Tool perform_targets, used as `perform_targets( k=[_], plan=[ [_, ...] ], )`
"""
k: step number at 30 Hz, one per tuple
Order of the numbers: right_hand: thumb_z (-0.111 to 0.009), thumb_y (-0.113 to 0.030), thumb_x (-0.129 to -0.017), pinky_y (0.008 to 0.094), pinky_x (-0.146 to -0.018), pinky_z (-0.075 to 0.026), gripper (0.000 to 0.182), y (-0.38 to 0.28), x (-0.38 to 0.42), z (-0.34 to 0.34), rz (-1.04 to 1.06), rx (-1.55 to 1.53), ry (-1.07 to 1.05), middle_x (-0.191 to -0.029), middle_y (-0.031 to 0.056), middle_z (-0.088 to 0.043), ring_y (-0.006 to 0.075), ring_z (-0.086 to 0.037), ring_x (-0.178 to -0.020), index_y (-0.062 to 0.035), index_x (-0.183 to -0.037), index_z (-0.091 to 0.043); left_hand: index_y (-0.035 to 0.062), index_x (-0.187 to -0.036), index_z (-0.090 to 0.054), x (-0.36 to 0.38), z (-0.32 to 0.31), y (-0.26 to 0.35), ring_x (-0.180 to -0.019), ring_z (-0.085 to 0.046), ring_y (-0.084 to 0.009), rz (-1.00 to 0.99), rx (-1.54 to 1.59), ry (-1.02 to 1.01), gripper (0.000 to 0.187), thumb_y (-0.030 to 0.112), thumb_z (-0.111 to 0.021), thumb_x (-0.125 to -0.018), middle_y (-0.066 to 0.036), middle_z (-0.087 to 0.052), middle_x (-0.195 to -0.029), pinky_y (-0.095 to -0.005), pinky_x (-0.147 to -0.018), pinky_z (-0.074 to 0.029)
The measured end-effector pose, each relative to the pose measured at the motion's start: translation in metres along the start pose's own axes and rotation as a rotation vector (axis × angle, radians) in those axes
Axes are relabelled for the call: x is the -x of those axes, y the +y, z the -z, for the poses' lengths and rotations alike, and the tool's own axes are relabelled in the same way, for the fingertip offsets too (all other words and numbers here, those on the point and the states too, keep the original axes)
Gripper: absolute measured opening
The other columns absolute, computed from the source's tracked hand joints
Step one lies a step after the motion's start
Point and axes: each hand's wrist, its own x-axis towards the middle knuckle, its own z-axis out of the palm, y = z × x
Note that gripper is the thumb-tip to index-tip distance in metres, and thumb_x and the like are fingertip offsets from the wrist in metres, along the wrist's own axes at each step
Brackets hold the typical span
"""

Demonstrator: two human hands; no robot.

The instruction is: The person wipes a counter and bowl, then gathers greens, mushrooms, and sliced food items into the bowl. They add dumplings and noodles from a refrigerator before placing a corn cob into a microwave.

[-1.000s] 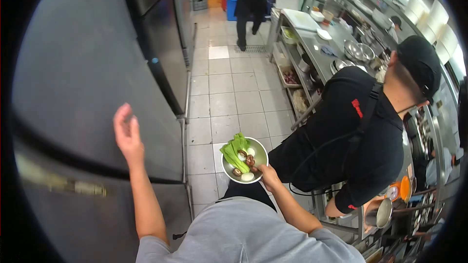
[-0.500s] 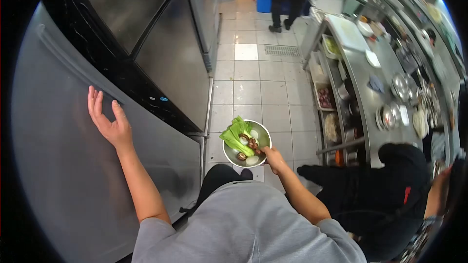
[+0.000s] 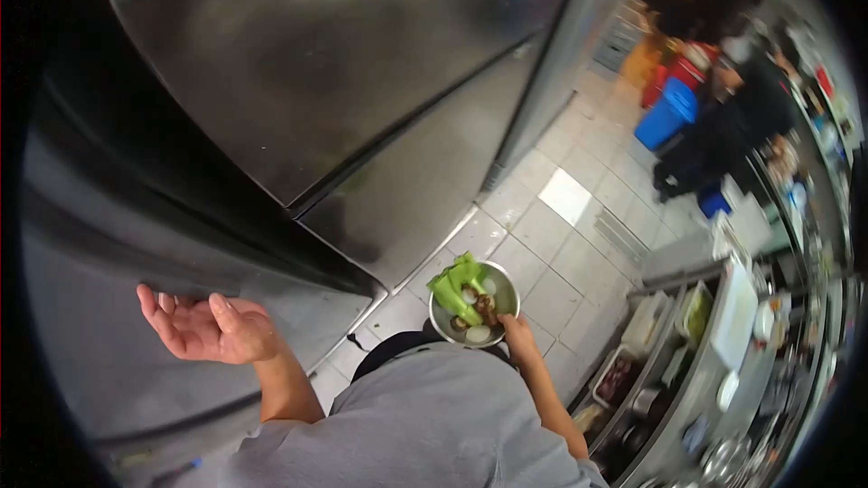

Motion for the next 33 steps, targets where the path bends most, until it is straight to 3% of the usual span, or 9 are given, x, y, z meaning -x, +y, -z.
perform_targets(
  k=[4, 8, 12, 16, 20, 22, 24, 30, 33],
  plan=[
    [-0.054, -0.017, -0.090, 0.0311, -0.077, -0.051, 0.036, -0.073, -0.035, -0.004, 0.024, 0.010, -0.140, -0.097, 0.0080, -0.066, 0.0166, -0.062, -0.085, 0.0032, -0.120, -0.056, 0.0038, -0.136, -0.044, -0.005, -0.019, 0.011, -0.130, -0.039, -0.0215, 0.135, -0.047, 0.129, 0.057, -0.007, -0.056, -0.081, -0.014, -0.043, -0.144, -0.0343, -0.111, -0.028],
    [-0.054, -0.011, -0.091, 0.0316, -0.086, -0.050, 0.035, -0.058, -0.142, 0.075, -0.074, 0.093, -0.371, -0.105, 0.0097, -0.067, 0.0182, -0.063, -0.094, 0.0045, -0.122, -0.056, -0.0006, -0.143, -0.043, 0.060, -0.110, 0.016, -0.116, -0.046, -0.0131, 0.771, 0.082, 0.097, 0.054, 0.001, -0.060, -0.091, -0.005, -0.051, -0.128, -0.0283, -0.099, -0.037],
    [-0.054, -0.011, -0.091, 0.0324, -0.089, -0.049, 0.036, -0.076, -0.270, 0.169, -0.139, 0.208, -0.432, -0.110, 0.0112, -0.065, 0.0197, -0.062, -0.098, 0.0046, -0.123, -0.056, 0.0006, -0.129, -0.047, 0.199, -0.241, 0.020, -0.106, -0.049, -0.0111, 0.838, 0.095, -0.010, 0.039, 0.002, -0.062, -0.093, -0.004, -0.054, -0.117, -0.0262, -0.095, -0.039],
    [-0.057, -0.014, -0.090, 0.0345, -0.093, -0.048, 0.044, -0.050, -0.402, 0.242, -0.178, 0.309, -0.556, -0.119, 0.0139, -0.061, 0.0220, -0.060, -0.104, 0.0045, -0.129, -0.051, 0.0014, -0.130, -0.044, 0.338, -0.254, 0.063, -0.114, -0.051, -0.0151, 0.703, 0.004, 0.190, 0.035, 0.003, -0.055, -0.097, -0.008, -0.054, -0.124, -0.0293, -0.101, -0.038],
    [-0.055, -0.016, -0.092, 0.0325, -0.091, -0.047, 0.040, -0.017, -0.438, 0.246, -0.173, 0.379, -0.565, -0.113, 0.0127, -0.064, 0.0205, -0.060, -0.102, 0.0042, -0.126, -0.054, -0.0021, -0.147, -0.031, 0.425, -0.164, 0.110, -0.126, -0.045, -0.0176, 0.596, -0.199, 0.417, 0.052, 0.024, -0.047, -0.104, -0.010, -0.049, -0.136, -0.0312, -0.109, -0.032],
    [-0.059, -0.017, -0.091, 0.0336, -0.092, -0.047, 0.042, -0.001, -0.411, 0.237, -0.146, 0.364, -0.662, -0.115, 0.0143, -0.063, 0.0220, -0.060, -0.105, 0.0061, -0.126, -0.052, -0.0041, -0.151, -0.023, 0.460, -0.086, 0.133, -0.132, -0.040, -0.0205, 0.478, -0.814, 0.223, 0.060, 0.025, -0.048, -0.104, -0.014, -0.041, -0.146, -0.0321, -0.112, -0.029],
    [-0.060, -0.017, -0.090, 0.0342, -0.093, -0.047, 0.044, 0.017, -0.378, 0.213, -0.129, 0.371, -0.736, -0.116, 0.0151, -0.063, 0.0227, -0.060, -0.106, 0.0070, -0.126, -0.051, -0.0051, -0.152, -0.020, 0.456, -0.029, 0.163, -0.134, -0.038, -0.0216, 0.519, -0.797, 0.262, 0.064, 0.025, -0.050, -0.104, -0.015, -0.037, -0.149, -0.0325, -0.113, -0.027],
    [-0.059, -0.023, -0.095, 0.0333, -0.098, -0.043, 0.044, 0.083, -0.253, 0.043, 0.025, 0.634, -1.079, -0.120, 0.0132, -0.063, 0.0200, -0.058, -0.109, 0.0061, -0.128, -0.055, -0.0028, -0.154, -0.018, 0.431, 0.184, 0.179, -0.142, -0.029, -0.0267, 0.599, -0.959, 0.250, 0.068, 0.021, -0.054, -0.101, -0.018, -0.029, -0.156, -0.0364, -0.117, -0.022],
    [-0.058, -0.025, -0.097, 0.0333, -0.099, -0.042, 0.045, 0.086, -0.178, -0.088, 0.080, 0.664, -1.178, -0.124, 0.0127, -0.062, 0.0199, -0.057, -0.111, 0.0041, -0.132, -0.053, 0.0008, -0.155, -0.018, 0.396, 0.228, 0.175, -0.141, -0.033, -0.0304, 0.502, -1.207, -0.082, 0.076, 0.023, -0.062, -0.096, -0.018, -0.027, -0.158, -0.0427, -0.116, -0.025]
  ],
)
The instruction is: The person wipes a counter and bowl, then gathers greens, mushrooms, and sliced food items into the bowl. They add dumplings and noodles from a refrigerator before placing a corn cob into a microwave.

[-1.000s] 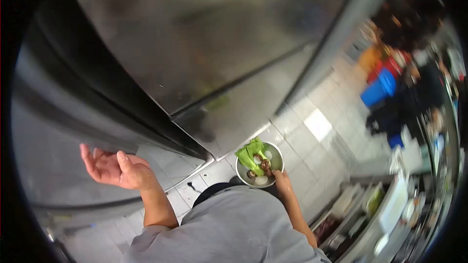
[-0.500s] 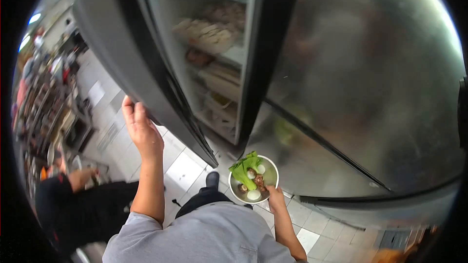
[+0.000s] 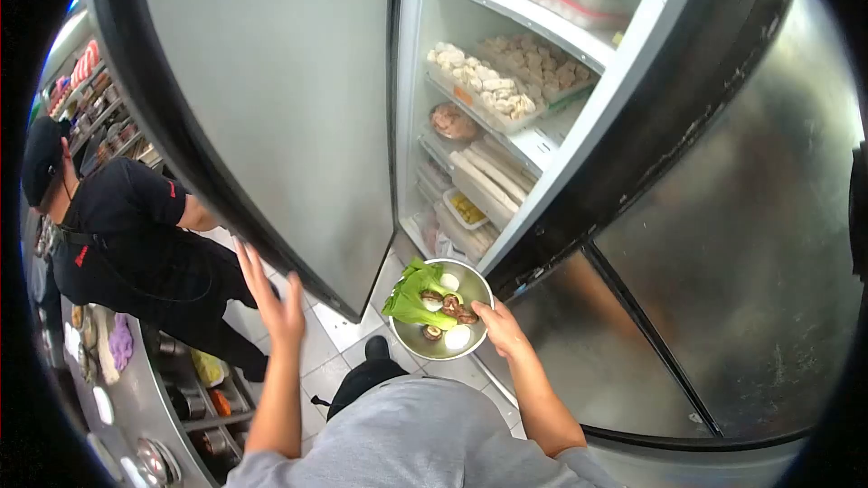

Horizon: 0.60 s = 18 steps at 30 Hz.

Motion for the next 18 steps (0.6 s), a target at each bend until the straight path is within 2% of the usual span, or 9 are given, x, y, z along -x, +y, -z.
perform_targets(
  k=[3, 5, 7, 9, 11, 12, 13, 16, 18],
  plan=[
    [-0.059, -0.027, -0.097, 0.0323, -0.100, -0.043, 0.047, -0.056, -0.117, -0.091, 0.082, 0.029, -0.061, -0.124, 0.0117, -0.062, 0.0195, -0.056, -0.112, 0.0036, -0.133, -0.053, 0.0027, -0.155, -0.020, -0.023, -0.012, -0.099, -0.137, -0.040, -0.0327, 0.047, 0.291, -0.520, 0.082, 0.025, -0.067, -0.092, -0.017, -0.027, -0.158, -0.0464, -0.109, -0.037],
    [-0.058, -0.029, -0.098, 0.0311, -0.099, -0.043, 0.049, -0.100, -0.194, -0.167, 0.010, 0.081, -0.119, -0.124, 0.0115, -0.062, 0.0191, -0.055, -0.114, 0.0020, -0.135, -0.052, 0.0019, -0.153, -0.024, -0.097, -0.030, -0.139, -0.134, -0.044, -0.0313, 0.932, 1.131, -0.749, 0.078, 0.023, -0.068, -0.092, -0.015, -0.033, -0.154, -0.0438, -0.102, -0.046],
    [-0.058, -0.032, -0.098, 0.0308, -0.099, -0.043, 0.051, -0.149, -0.257, -0.246, -0.018, 0.099, -0.130, -0.124, 0.0121, -0.062, 0.0190, -0.054, -0.116, 0.0024, -0.135, -0.051, 0.0002, -0.151, -0.025, -0.174, -0.048, -0.204, -0.129, -0.049, -0.0291, 0.940, 1.122, -0.972, 0.076, 0.021, -0.068, -0.092, -0.015, -0.040, -0.149, -0.0400, -0.099, -0.049],
    [-0.058, -0.035, -0.099, 0.0316, -0.099, -0.043, 0.052, -0.192, -0.332, -0.308, 0.063, 0.198, -0.165, -0.125, 0.0124, -0.061, 0.0191, -0.055, -0.114, 0.0024, -0.135, -0.051, 0.0018, -0.146, -0.032, -0.234, -0.092, -0.290, -0.115, -0.055, -0.0212, 0.790, 0.956, -0.960, 0.069, 0.019, -0.068, -0.089, -0.011, -0.051, -0.133, -0.0310, -0.080, -0.055],
    [-0.056, -0.042, -0.100, 0.0312, -0.102, -0.043, 0.061, -0.225, -0.406, -0.353, -0.039, 0.316, -0.164, -0.133, 0.0136, -0.057, 0.0201, -0.052, -0.120, 0.0013, -0.141, -0.046, 0.0012, -0.138, -0.037, -0.275, -0.137, -0.376, -0.097, -0.058, -0.0178, 1.101, 1.040, -0.856, 0.055, 0.008, -0.059, -0.088, -0.011, -0.054, -0.122, -0.0287, -0.069, -0.054],
    [-0.055, -0.043, -0.100, 0.0320, -0.102, -0.043, 0.063, -0.256, -0.433, -0.372, -0.034, 0.485, -0.166, -0.134, 0.0144, -0.056, 0.0207, -0.052, -0.121, 0.0008, -0.144, -0.044, -0.0012, -0.133, -0.041, -0.313, -0.146, -0.385, -0.112, -0.060, -0.0265, 1.215, 1.064, -0.731, 0.053, -0.009, -0.046, -0.081, -0.015, -0.055, -0.126, -0.0393, -0.096, -0.051],
    [-0.055, -0.044, -0.100, 0.0327, -0.102, -0.043, 0.065, -0.290, -0.456, -0.386, -0.028, 0.655, -0.169, -0.135, 0.0153, -0.056, 0.0212, -0.052, -0.121, 0.0002, -0.146, -0.041, -0.0012, -0.133, -0.041, -0.339, -0.153, -0.398, -0.112, -0.060, -0.0265, 1.222, 1.064, -0.737, 0.053, -0.009, -0.046, -0.081, -0.015, -0.055, -0.126, -0.0393, -0.096, -0.051],
    [-0.061, -0.040, -0.096, 0.0365, -0.102, -0.045, 0.071, -0.367, -0.570, -0.393, 0.573, 0.630, 0.002, -0.141, 0.0181, -0.052, 0.0237, -0.054, -0.122, -0.0014, -0.150, -0.034, -0.0017, -0.132, -0.042, -0.415, -0.186, -0.439, -0.110, -0.061, -0.0276, 1.225, 1.240, -0.582, 0.050, -0.008, -0.046, -0.082, -0.015, -0.055, -0.125, -0.0417, -0.095, -0.053],
    [-0.065, -0.029, -0.091, 0.0383, -0.103, -0.044, 0.069, -0.454, -0.629, -0.406, 0.746, 0.763, 0.183, -0.143, 0.0189, -0.050, 0.0270, -0.054, -0.126, -0.0053, -0.149, -0.036, 0.0030, -0.132, -0.041, -0.453, -0.215, -0.467, -0.093, -0.063, -0.0208, 1.228, 1.253, -0.584, 0.051, -0.004, -0.047, -0.082, -0.012, -0.056, -0.116, -0.0381, -0.069, -0.057]
  ],
)
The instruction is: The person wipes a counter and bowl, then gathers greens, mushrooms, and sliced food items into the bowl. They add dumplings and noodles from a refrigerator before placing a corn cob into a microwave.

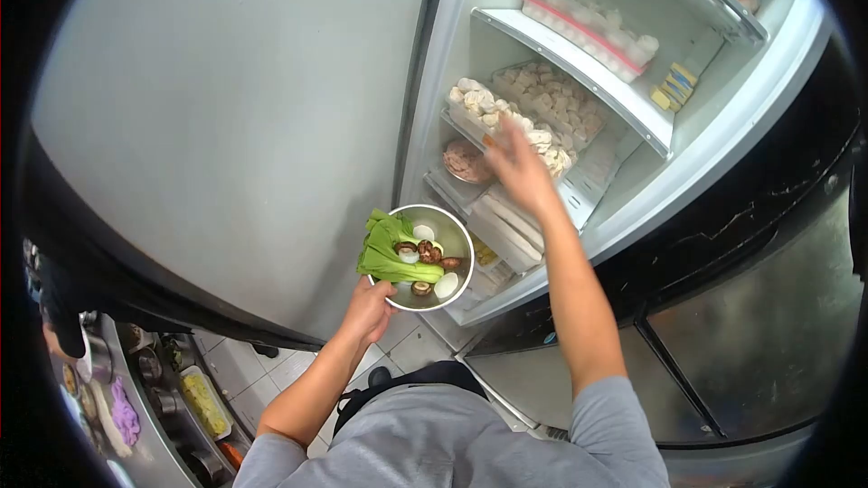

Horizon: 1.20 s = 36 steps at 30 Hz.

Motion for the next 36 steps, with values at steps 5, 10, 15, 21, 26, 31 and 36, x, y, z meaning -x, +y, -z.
perform_targets(
  k=[5, 10, 15, 21, 26, 31, 36],
  plan=[
    [-0.062, -0.012, -0.084, 0.0420, -0.107, -0.043, 0.059, 0.072, -0.203, -0.008, 0.181, 0.556, -0.068, -0.138, 0.0195, -0.052, 0.0364, -0.051, -0.126, -0.0117, -0.142, -0.049, 0.0046, -0.133, -0.040, -0.100, -0.015, 0.047, -0.096, -0.062, -0.0225, -0.017, 0.020, -0.010, 0.051, -0.003, -0.047, -0.083, -0.012, -0.057, -0.117, -0.0428, -0.074, -0.057],
    [-0.068, -0.014, -0.079, 0.0393, -0.107, -0.043, 0.064, 0.097, -0.305, 0.002, 0.084, 0.800, -0.338, -0.137, 0.0203, -0.052, 0.0356, -0.050, -0.128, -0.0101, -0.140, -0.050, 0.0043, -0.133, -0.041, -0.185, -0.065, 0.100, -0.095, -0.063, -0.0242, -0.035, -0.064, -0.012, 0.050, -0.001, -0.048, -0.084, -0.013, -0.057, -0.116, -0.0440, -0.074, -0.057],
    [-0.077, -0.014, -0.069, 0.0390, -0.100, -0.048, 0.070, 0.114, -0.371, 0.007, 0.011, 0.677, -0.403, -0.127, 0.0194, -0.059, 0.0352, -0.058, -0.116, -0.0054, -0.134, -0.054, 0.0007, -0.128, -0.041, -0.286, -0.106, 0.131, -0.102, -0.066, -0.0318, -0.079, 0.002, -0.071, 0.046, -0.003, -0.047, -0.083, -0.018, -0.057, -0.120, -0.0511, -0.077, -0.059],
    [-0.078, -0.016, -0.070, 0.0360, -0.081, -0.053, 0.061, 0.168, -0.417, 0.030, 0.028, 0.263, -0.419, -0.101, 0.0141, -0.066, 0.0272, -0.064, -0.092, -0.0032, -0.126, -0.055, 0.0016, -0.133, -0.037, -0.371, -0.138, 0.132, -0.100, -0.066, -0.0353, -0.102, 0.001, -0.082, 0.050, -0.003, -0.045, -0.084, -0.020, -0.054, -0.125, -0.0517, -0.073, -0.061],
    [-0.075, -0.018, -0.076, 0.0301, -0.059, -0.053, 0.057, 0.191, -0.431, 0.055, -0.202, 0.091, -0.337, -0.095, 0.0096, -0.065, 0.0180, -0.062, -0.079, -0.0039, -0.126, -0.054, 0.0018, -0.135, -0.034, -0.402, -0.165, 0.123, -0.100, -0.067, -0.0364, -0.080, 0.000, -0.067, 0.051, -0.002, -0.044, -0.085, -0.021, -0.053, -0.127, -0.0521, -0.073, -0.061],
    [-0.073, -0.014, -0.077, 0.0281, -0.049, -0.050, 0.059, 0.210, -0.429, 0.048, -0.283, 0.096, -0.410, -0.094, 0.0090, -0.064, 0.0157, -0.061, -0.068, -0.0038, -0.130, -0.051, 0.0043, -0.141, -0.029, -0.409, -0.173, 0.115, -0.096, -0.068, -0.0326, -0.085, 0.004, -0.086, 0.059, -0.001, -0.043, -0.083, -0.020, -0.053, -0.126, -0.0466, -0.069, -0.063],
    [-0.069, -0.014, -0.079, 0.0293, -0.050, -0.050, 0.055, 0.195, -0.415, 0.042, -0.345, 0.022, -0.203, -0.093, 0.0089, -0.064, 0.0121, -0.061, -0.071, -0.0025, -0.130, -0.051, 0.0037, -0.141, -0.029, -0.415, -0.157, 0.112, -0.097, -0.068, -0.0332, -0.081, -0.005, -0.079, 0.060, -0.001, -0.043, -0.082, -0.020, -0.052, -0.127, -0.0465, -0.069, -0.063]
  ],
)
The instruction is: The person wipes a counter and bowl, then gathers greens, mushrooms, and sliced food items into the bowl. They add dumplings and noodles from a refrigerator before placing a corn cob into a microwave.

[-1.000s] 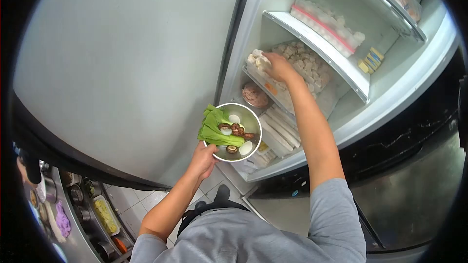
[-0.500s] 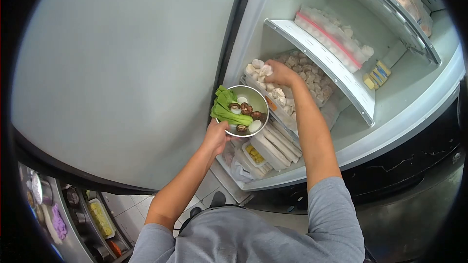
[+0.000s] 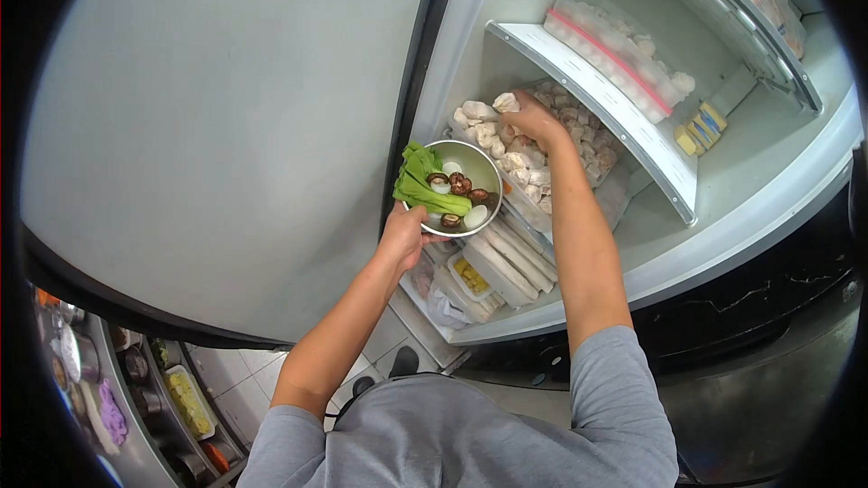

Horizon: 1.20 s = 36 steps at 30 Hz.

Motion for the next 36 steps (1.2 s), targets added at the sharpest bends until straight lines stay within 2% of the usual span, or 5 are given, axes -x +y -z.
perform_targets(
  k=[7, 12, 22, 29, 36],
  plan=[
    [-0.073, -0.025, -0.085, 0.0288, -0.056, -0.054, 0.046, -0.012, 0.038, -0.042, 0.168, 0.331, -0.374, -0.116, 0.0120, -0.061, 0.0178, -0.063, -0.080, -0.0076, -0.125, -0.059, 0.0029, -0.139, -0.029, -0.028, 0.002, -0.025, -0.098, -0.067, -0.0347, -0.003, -0.055, -0.049, 0.058, -0.001, -0.041, -0.083, -0.021, -0.052, -0.126, -0.0478, -0.070, -0.064],
    [-0.078, -0.024, -0.078, 0.0396, -0.089, -0.051, 0.053, 0.061, 0.014, -0.012, 0.349, 0.576, -0.108, -0.110, 0.0157, -0.060, 0.0304, -0.061, -0.103, -0.0143, -0.128, -0.061, -0.0028, -0.135, -0.031, -0.034, 0.005, -0.068, -0.097, -0.068, -0.0362, 0.024, -0.014, -0.050, 0.052, 0.000, -0.043, -0.085, -0.023, -0.055, -0.122, -0.0488, -0.072, -0.064],
    [-0.080, -0.030, -0.074, 0.0402, -0.084, -0.051, 0.054, 0.108, -0.038, 0.014, 0.122, 0.310, -0.243, -0.099, 0.0121, -0.068, 0.0280, -0.065, -0.096, -0.0116, -0.121, -0.061, -0.0068, -0.125, -0.041, -0.067, 0.026, -0.084, -0.086, -0.070, -0.0325, -0.061, -0.009, 0.048, 0.042, 0.001, -0.049, -0.085, -0.022, -0.062, -0.110, -0.0450, -0.065, -0.062],
    [-0.080, -0.041, -0.075, 0.0394, -0.080, -0.051, 0.062, 0.064, -0.054, -0.030, 0.263, 0.611, 0.043, -0.098, 0.0171, -0.067, 0.0303, -0.066, -0.092, -0.0072, -0.121, -0.056, -0.0077, -0.126, -0.040, -0.092, 0.028, -0.034, -0.086, -0.070, -0.0327, 0.019, -0.018, -0.057, 0.043, 0.001, -0.048, -0.085, -0.023, -0.062, -0.111, -0.0453, -0.065, -0.063],
    [-0.073, -0.021, -0.075, 0.0437, -0.089, -0.050, 0.051, 0.008, -0.061, -0.052, 0.253, 0.654, 0.089, -0.110, 0.0195, -0.068, 0.0358, -0.064, -0.103, -0.0101, -0.123, -0.059, -0.0071, -0.129, -0.038, -0.083, 0.038, 0.019, -0.088, -0.070, -0.0332, 0.048, -0.038, -0.052, 0.047, 0.001, -0.047, -0.083, -0.023, -0.060, -0.113, -0.0451, -0.064, -0.063]
  ],
)
